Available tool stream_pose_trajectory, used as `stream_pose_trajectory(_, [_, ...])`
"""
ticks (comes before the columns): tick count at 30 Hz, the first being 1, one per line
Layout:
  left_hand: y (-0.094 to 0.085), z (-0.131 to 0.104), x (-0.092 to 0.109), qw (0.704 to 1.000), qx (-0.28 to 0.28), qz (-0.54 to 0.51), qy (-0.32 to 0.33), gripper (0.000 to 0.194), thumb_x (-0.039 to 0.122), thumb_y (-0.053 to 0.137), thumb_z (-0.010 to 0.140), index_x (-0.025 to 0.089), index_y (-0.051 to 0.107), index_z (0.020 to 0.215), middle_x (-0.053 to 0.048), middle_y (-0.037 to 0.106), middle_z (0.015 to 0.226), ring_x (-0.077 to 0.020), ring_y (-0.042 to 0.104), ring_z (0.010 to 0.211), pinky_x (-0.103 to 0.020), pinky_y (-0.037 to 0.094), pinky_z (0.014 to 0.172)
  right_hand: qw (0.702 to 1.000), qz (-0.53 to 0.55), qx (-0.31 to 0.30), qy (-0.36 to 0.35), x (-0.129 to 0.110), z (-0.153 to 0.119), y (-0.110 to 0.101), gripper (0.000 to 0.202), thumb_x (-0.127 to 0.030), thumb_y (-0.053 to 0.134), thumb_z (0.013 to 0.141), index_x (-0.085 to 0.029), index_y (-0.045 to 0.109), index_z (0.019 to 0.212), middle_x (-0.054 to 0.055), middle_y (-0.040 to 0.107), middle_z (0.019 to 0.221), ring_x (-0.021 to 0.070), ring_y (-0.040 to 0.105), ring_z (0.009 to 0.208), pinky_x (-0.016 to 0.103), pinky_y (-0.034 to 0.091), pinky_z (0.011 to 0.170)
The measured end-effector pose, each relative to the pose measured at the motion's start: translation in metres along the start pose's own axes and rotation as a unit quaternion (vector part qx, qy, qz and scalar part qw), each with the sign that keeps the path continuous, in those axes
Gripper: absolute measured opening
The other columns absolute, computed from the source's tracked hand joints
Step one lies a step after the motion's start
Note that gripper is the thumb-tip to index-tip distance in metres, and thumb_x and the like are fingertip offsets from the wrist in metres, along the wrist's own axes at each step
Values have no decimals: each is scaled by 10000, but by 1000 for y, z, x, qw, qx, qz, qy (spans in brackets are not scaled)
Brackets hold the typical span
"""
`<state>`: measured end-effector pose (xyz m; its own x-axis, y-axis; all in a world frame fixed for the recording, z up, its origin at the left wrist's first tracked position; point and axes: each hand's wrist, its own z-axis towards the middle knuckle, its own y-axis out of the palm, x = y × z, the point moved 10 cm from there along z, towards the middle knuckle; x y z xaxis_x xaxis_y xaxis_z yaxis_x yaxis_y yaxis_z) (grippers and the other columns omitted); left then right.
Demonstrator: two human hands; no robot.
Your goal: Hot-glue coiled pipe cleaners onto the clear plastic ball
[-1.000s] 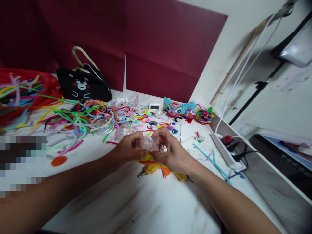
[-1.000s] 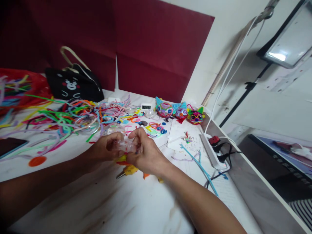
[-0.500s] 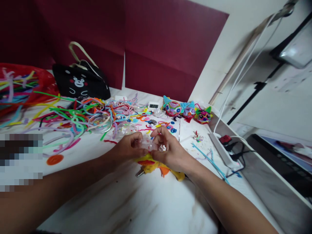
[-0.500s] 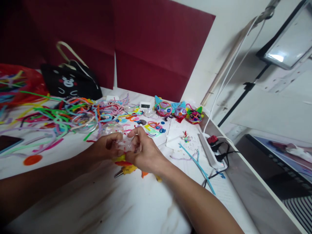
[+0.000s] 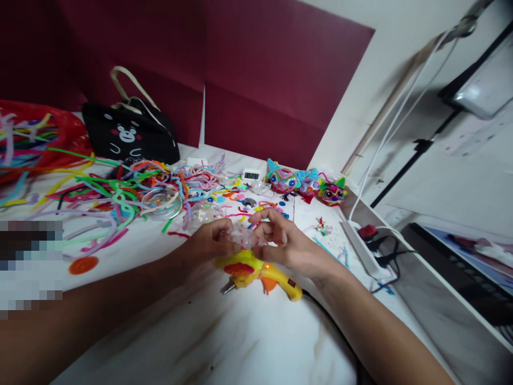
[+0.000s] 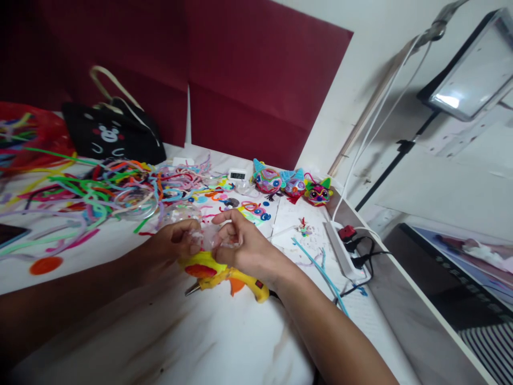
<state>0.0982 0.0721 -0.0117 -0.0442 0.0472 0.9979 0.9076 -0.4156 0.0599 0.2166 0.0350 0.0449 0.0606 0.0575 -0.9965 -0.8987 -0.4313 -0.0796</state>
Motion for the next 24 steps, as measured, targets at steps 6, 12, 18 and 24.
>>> stream_pose_trajectory(6, [6,0,2,993,-23,-117,-8,490,400,927,535,211,517,725,49,573,636,-118,494,562,-241,367,509,1000,-24,-4,-10,-1,0,-4,540,-146,734,643,-249,506,1121,-33,588,892,153,571,796,264,464,668])
stream_pose_trajectory(12, [17,1,6,977,-70,-201,-6,361,355,952,595,190,670,749,-14,717,701,-169,656,611,-239,515,537,987,-158,-31,-16,-4,-3,-1,711,-200,763,696,-234,427,1322,1,586,1044,175,580,914,305,502,776])
stream_pose_trajectory(18, [19,3,4,970,-95,-225,8,211,293,881,717,182,773,860,-33,789,788,-179,713,675,-225,577,590,977,-213,-17,-7,2,-1,-4,792,-242,768,715,-227,405,1418,35,587,1137,207,574,973,354,503,842])
stream_pose_trajectory(24, [20,3,6,970,-95,-223,14,115,276,825,769,181,775,810,-37,783,771,-175,697,662,-223,562,580,977,-212,-22,-8,9,1,-7,815,-304,792,722,-217,409,1436,49,602,1160,222,593,979,386,502,873])
